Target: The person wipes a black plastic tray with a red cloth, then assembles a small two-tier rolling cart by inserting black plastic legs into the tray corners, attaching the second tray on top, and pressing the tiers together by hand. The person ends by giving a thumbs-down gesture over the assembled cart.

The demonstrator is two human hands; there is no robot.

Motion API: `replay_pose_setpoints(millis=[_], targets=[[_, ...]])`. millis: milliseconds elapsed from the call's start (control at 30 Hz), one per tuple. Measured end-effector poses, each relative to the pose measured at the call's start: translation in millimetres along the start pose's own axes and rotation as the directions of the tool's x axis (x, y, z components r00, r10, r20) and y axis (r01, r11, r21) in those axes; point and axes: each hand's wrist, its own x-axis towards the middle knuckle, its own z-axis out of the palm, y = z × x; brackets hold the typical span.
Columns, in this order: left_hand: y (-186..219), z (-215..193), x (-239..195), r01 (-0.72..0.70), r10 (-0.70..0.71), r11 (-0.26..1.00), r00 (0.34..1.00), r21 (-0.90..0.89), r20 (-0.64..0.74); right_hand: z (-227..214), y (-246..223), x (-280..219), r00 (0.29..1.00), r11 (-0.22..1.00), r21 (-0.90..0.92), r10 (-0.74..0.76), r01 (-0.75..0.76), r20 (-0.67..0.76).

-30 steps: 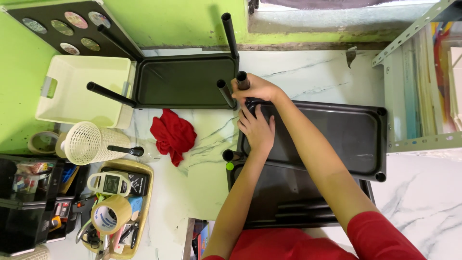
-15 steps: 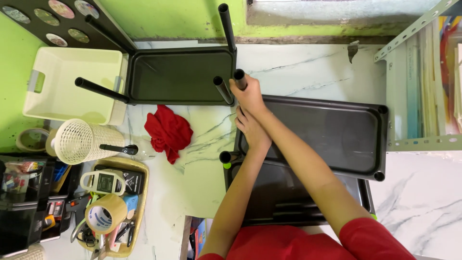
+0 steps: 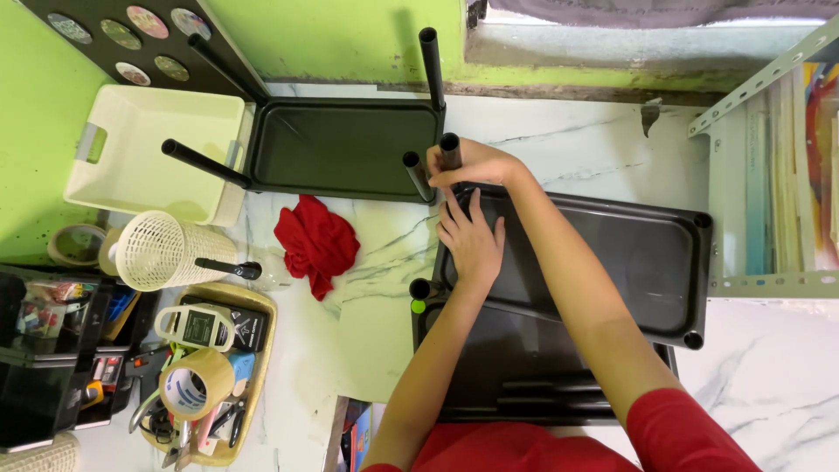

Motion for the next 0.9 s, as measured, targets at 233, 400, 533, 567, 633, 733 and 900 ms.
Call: replay_pose_setpoints(millis=[233,400,533,567,633,733,900], targets=[[-0.9,7.3,5.5,0.056,-0.057,0.998,0.997,0.016,0.061,18.0,70.3,8.7,0.963,0.998,-0.014,0.056,-0.062,-0.264],[-14.5,31.9,-4.7,0.002,-0.023,0.983,0.993,0.181,0.114,49.0,99.2,21.2,0.657,0.991,-0.130,-0.091,-0.011,-0.748],[-7.1,26.7,-4.8,0.110,-0.107,0.987,0.994,-0.114,0.036,68.7,83.7,29.1,0.453,0.982,-0.178,-0.128,-0.068,-0.882],[-8.6,27.4,-4.3,0.117,-0.113,0.986,0.993,-0.121,0.039,69.8,81.7,30.3,0.407,0.982,-0.172,-0.127,-0.075,-0.904],[-9.8,25.8,-2.4,0.124,-0.120,0.984,0.992,-0.125,0.041,70.2,80.2,31.0,0.360,0.983,-0.165,-0.126,-0.079,-0.924],[-9.0,25.1,-2.3,0.041,-0.040,0.999,0.998,-0.027,0.040,60.6,84.9,21.6,0.405,0.987,-0.157,-0.130,-0.036,-0.905],[6.3,0.6,10.0,0.080,-0.087,0.995,0.990,0.066,0.112,20.8,39.4,-1.1,0.893,0.997,-0.069,-0.067,0.040,-0.445]])
